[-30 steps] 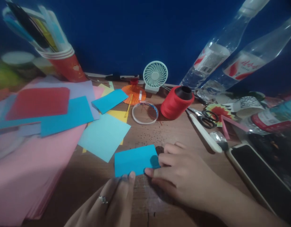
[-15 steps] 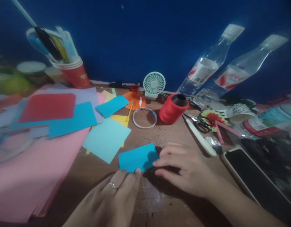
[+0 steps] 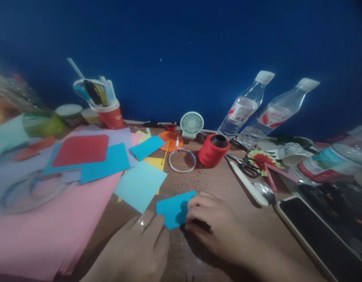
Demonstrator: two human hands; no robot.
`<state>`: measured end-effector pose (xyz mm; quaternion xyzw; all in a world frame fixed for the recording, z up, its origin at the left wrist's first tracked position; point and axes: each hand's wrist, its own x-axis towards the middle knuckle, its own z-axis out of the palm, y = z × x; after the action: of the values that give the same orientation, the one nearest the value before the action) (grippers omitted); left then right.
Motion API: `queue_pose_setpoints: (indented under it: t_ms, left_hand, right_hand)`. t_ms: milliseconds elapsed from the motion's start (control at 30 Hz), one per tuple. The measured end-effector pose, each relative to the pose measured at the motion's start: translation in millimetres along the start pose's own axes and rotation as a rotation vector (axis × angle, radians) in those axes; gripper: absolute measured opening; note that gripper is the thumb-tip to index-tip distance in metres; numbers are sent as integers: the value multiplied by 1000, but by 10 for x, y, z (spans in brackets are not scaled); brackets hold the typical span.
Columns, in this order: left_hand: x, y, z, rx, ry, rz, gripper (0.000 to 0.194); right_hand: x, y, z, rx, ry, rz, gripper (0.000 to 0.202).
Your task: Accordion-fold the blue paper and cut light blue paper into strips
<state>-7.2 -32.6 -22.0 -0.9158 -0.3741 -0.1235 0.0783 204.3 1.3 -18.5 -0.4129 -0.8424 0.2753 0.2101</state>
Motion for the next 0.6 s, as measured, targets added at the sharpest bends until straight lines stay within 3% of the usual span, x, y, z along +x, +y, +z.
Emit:
queue_pose_setpoints:
  t_ms: [133,233,333,467,600]
  left_hand:
    - [169,-82,-3,-70,-124,22,33]
    - [207,-102,-45,-136,-125,28,29]
    - [226,-138,-88,-294,-76,-49,17]
    - [258,-196,-109,-680,-22,-183,18]
    - [273,-191,-128,-992,-133,-412,10]
  right_hand:
    - [-1,-43,44,-62,-21,-9,9]
    - [-4,-73,53,-82,-44,8,11]
    - [-16,-117,38,-14,-6,42,15]
    - [-27,-215,8,355,58,209,16]
    - [-2,-291,39,963,38,373,17]
